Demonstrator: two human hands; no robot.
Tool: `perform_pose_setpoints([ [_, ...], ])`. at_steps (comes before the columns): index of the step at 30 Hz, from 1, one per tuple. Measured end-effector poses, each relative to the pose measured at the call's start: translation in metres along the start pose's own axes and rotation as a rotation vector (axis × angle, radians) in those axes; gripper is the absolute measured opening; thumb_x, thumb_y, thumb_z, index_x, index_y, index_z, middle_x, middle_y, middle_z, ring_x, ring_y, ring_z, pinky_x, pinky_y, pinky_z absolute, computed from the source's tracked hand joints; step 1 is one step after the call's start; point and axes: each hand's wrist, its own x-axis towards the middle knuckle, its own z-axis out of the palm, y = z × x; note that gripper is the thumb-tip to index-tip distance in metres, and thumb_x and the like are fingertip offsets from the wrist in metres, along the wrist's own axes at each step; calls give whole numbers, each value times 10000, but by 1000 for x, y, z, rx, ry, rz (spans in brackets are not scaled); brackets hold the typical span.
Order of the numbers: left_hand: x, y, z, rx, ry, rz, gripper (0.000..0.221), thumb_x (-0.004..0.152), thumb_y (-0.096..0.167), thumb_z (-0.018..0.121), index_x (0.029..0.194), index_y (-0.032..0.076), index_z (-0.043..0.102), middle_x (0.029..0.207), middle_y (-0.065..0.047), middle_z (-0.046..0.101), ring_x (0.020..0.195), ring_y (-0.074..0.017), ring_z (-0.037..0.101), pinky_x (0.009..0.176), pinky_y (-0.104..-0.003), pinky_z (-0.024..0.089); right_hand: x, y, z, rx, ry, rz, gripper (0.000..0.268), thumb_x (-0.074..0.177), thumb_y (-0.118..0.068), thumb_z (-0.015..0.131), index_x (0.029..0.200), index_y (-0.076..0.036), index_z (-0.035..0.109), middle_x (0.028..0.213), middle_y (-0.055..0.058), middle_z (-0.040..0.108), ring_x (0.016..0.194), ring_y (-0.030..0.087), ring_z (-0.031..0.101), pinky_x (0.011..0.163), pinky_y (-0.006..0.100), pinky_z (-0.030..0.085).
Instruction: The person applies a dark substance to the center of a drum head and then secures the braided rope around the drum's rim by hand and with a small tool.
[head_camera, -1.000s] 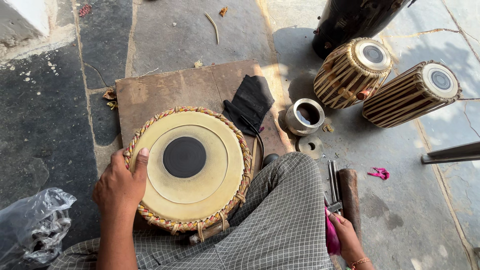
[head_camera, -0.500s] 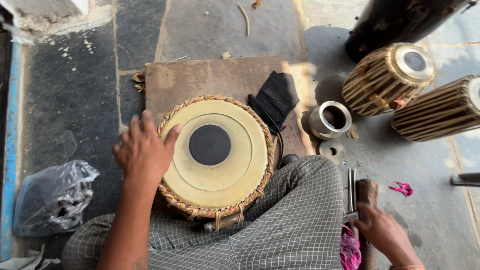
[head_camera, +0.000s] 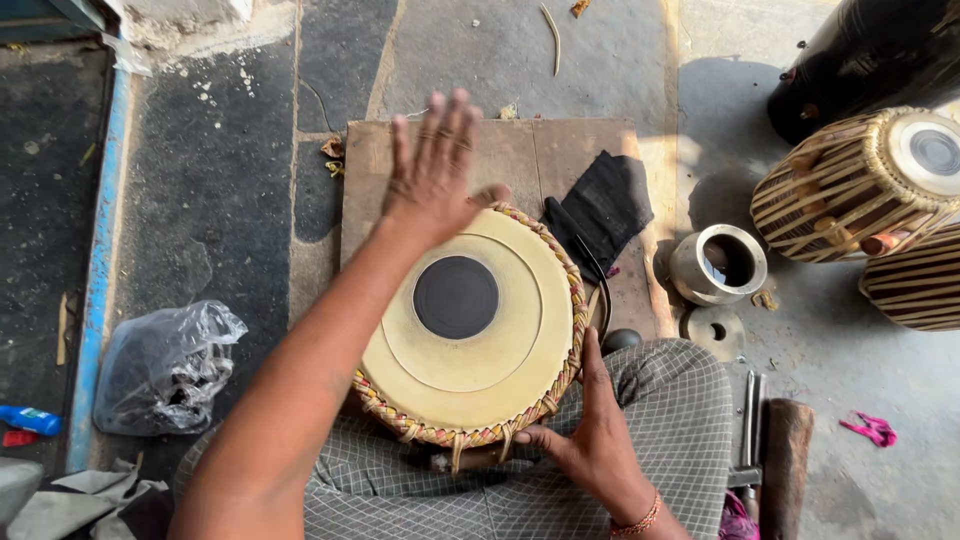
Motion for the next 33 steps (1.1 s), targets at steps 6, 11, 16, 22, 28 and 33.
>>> perform_pose_setpoints([
  [6,-15,27,1,-73,-265,130,1000,982,771,384,1673,145,22,1752,-73,-8,1620,-262,38,1238,-662,84,14,-1,1,-122,7,-9,1083,628,-216,970,1504,-75,347,1487,201,483,1392,373,481,1105,475,450],
  [11,-7,-11,-8,27,-69,-3,977,1001,751,386,1683,154,22,1765,-56,7,1631,-249,54,1253,-652,90,20,-13,-2,-77,84,-61,1267,559,-260,956,1570,-12,234,1497,220,471,1356,395,502,1062,446,497],
  [16,-38,28,-1,-61,-153,168,954,1020,732,388,1692,163,23,1777,-38,22,1643,-236,70,1267,-643,96,12,-27,0,-202,160,-222,1095,548,-266,976,1437,-89,361,1497,246,470,1351,428,484,1080,488,454],
  [22,-64,87,-3,-125,-348,224,1023,904,785,359,1619,175,-45,1704,-26,-33,1565,-199,17,1211,-615,44,-1,-43,5,-232,165,-233,1094,634,-331,946,1472,-45,304,1465,250,453,1334,440,447,1081,519,421],
  [28,-68,44,-18,-46,-114,93,1012,944,761,320,1618,98,-41,1687,-125,-65,1558,-290,3,1186,-613,3,18,11,-65,-103,-202,36,634,835,-360,772,1398,-149,571,1397,110,641,1174,315,677,983,436,518],
  [33,-103,128,-24,-128,-645,328,996,891,801,296,1633,225,-36,1709,37,-65,1593,-179,-25,1264,-557,-36,129,144,-98,-797,-327,202,533,796,-426,821,1196,-93,708,1206,137,701,1130,333,659,969,445,511],
])
